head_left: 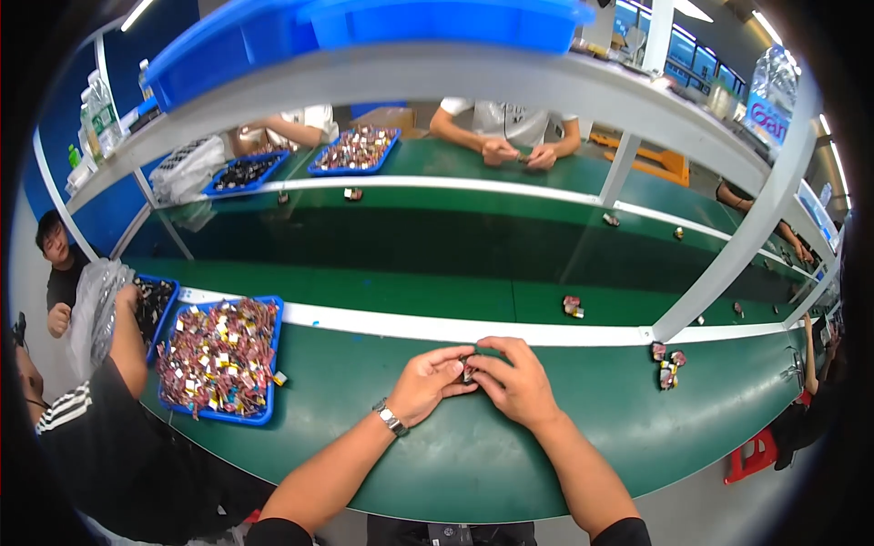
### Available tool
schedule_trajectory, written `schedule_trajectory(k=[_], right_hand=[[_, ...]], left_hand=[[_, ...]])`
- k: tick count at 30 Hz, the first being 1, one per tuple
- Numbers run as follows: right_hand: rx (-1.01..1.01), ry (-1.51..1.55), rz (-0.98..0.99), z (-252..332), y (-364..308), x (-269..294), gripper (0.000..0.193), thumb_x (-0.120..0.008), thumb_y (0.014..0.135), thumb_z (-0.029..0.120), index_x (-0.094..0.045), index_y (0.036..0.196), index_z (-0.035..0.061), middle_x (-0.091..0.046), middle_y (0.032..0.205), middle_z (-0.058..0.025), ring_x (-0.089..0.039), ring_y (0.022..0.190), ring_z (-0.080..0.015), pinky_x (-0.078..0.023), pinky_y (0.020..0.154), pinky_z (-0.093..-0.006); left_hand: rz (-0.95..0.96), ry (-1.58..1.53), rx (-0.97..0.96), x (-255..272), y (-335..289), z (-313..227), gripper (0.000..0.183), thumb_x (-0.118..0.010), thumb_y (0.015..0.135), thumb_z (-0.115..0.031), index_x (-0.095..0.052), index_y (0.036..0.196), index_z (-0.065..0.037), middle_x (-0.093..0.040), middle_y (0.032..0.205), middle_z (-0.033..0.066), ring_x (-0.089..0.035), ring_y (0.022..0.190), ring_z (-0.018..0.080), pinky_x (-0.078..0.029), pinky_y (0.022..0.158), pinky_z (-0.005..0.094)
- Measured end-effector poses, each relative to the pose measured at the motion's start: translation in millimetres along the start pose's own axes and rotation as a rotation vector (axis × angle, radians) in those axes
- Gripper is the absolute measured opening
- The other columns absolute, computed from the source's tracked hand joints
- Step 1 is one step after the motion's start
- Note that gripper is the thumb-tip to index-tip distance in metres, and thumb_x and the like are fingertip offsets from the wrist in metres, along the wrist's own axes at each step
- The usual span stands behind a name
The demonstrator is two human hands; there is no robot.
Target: Inspecting and assembling small electronic or toy components on a conveyor belt in an industrial facility.
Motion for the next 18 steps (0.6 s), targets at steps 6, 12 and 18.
schedule_trajectory(k=[6,12,18], right_hand=[[-0.031,0.068,0.100,-4.4,0.9,-3.9,0.025,-0.076,0.073,0.001,-0.065,0.095,0.0074,-0.060,0.119,-0.0098,-0.059,0.105,-0.0305,-0.052,0.085,-0.0384],[0.035,-0.022,0.076,-5.8,-4.0,-3.7,0.028,-0.077,0.073,0.000,-0.067,0.098,0.0073,-0.061,0.119,-0.0082,-0.061,0.100,-0.0272,-0.054,0.078,-0.0356],[-0.059,0.124,0.090,-10.2,-6.8,-4.2,0.023,-0.075,0.075,0.003,-0.065,0.096,0.0071,-0.061,0.110,-0.0062,-0.062,0.098,-0.0262,-0.055,0.078,-0.0362]], left_hand=[[-0.021,0.136,0.005,-3.1,-2.0,-0.3,0.038,-0.055,0.101,-0.013,-0.050,0.134,0.005,-0.062,0.120,0.0142,-0.064,0.109,0.0225,-0.056,0.094,0.0392],[0.010,0.141,0.016,-4.8,-0.1,-1.1,0.042,-0.056,0.101,-0.016,-0.048,0.136,0.004,-0.062,0.120,0.0123,-0.063,0.109,0.0209,-0.055,0.097,0.0379],[0.009,0.173,0.029,-6.8,-1.4,0.3,0.039,-0.053,0.101,-0.012,-0.048,0.136,0.004,-0.061,0.123,0.0145,-0.063,0.110,0.0210,-0.056,0.096,0.0384]])
Point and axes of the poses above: each hand's wrist, its own y-axis towards the middle knuckle, its own x-axis out of the back of the hand, z = x × y, the point moved 5 cm from there along y, towards the middle knuckle
